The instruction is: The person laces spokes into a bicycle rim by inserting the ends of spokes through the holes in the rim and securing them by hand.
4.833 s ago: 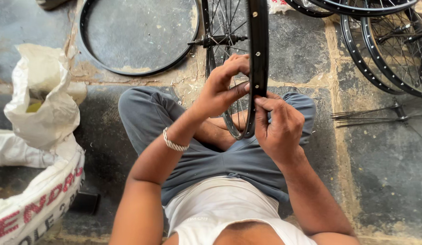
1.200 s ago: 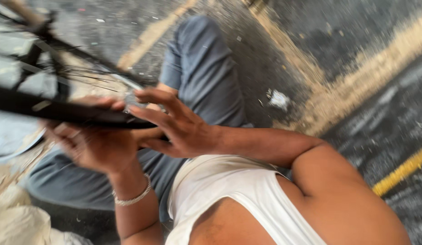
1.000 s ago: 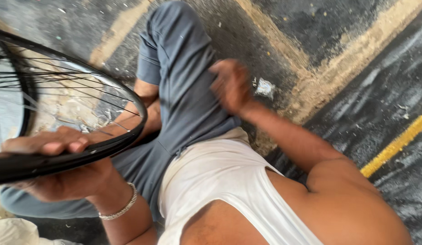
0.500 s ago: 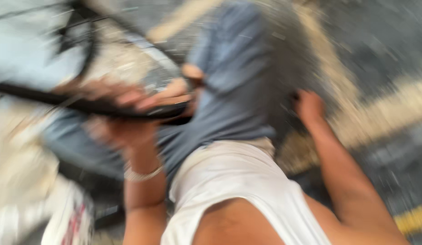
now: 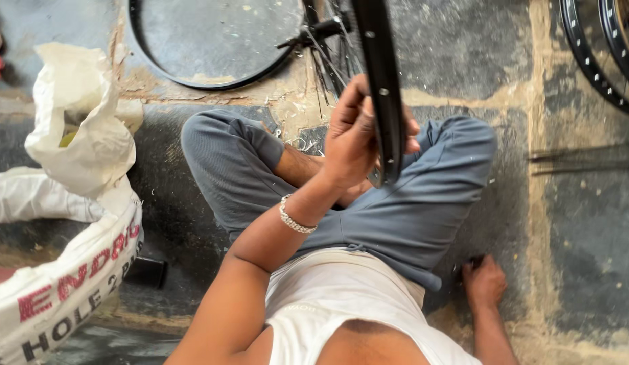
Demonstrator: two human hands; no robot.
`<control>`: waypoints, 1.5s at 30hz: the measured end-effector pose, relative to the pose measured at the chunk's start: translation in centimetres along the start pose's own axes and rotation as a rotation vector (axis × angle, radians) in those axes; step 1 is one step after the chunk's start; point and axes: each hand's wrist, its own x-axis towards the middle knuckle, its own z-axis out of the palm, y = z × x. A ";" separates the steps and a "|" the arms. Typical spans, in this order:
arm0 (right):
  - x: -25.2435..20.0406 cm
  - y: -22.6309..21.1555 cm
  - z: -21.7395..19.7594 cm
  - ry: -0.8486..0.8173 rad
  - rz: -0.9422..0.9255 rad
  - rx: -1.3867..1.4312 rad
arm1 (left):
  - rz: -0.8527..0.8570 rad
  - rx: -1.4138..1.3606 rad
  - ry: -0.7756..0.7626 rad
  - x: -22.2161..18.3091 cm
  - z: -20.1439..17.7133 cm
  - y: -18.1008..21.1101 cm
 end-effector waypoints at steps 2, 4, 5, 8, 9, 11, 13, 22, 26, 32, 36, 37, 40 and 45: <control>-0.1 0.1 -0.5 -0.016 -0.012 0.066 | 0.012 0.000 0.015 -0.1 0.0 -0.7; -0.3 0.0 -1.0 -0.021 -0.017 0.070 | 0.055 0.055 0.131 -0.3 0.3 -1.5; -0.4 -0.2 -1.3 -0.017 -0.019 0.040 | 0.076 0.080 0.188 -0.3 0.4 -1.8; -1.0 -0.7 -1.7 0.025 -0.062 0.055 | 0.176 0.156 0.155 0.0 1.0 -2.4; -0.8 -0.9 -1.8 0.041 -0.082 0.077 | 0.174 0.178 0.155 0.2 1.2 -2.6; -1.4 -1.0 -1.9 0.018 -0.045 0.030 | 0.166 0.222 0.164 0.2 1.5 -2.8; -1.8 -1.2 -1.9 0.013 -0.046 0.022 | 0.170 0.244 0.137 0.5 1.6 -2.8; -0.6 -1.2 -2.2 -0.123 -0.108 0.077 | 0.205 0.269 0.179 1.3 2.3 -2.2; 0.0 -1.7 -1.9 -0.182 0.080 0.148 | 0.281 0.200 0.172 2.2 2.2 -1.6; 2.2 -0.6 -2.5 -0.213 0.529 1.608 | 0.252 0.243 0.105 1.7 2.6 -1.8; 3.8 0.2 -3.1 -0.150 0.374 2.277 | 0.219 0.216 0.115 1.6 2.6 -1.5; 4.5 0.1 -3.0 -0.204 0.311 2.371 | 0.194 0.219 0.163 1.5 2.6 -1.4; 8.1 -1.5 -2.3 -0.393 0.111 2.601 | 0.153 0.220 0.186 1.5 2.6 -0.8; 11.1 -5.7 -1.2 -0.337 0.242 2.451 | 0.095 0.284 0.222 1.0 3.0 0.2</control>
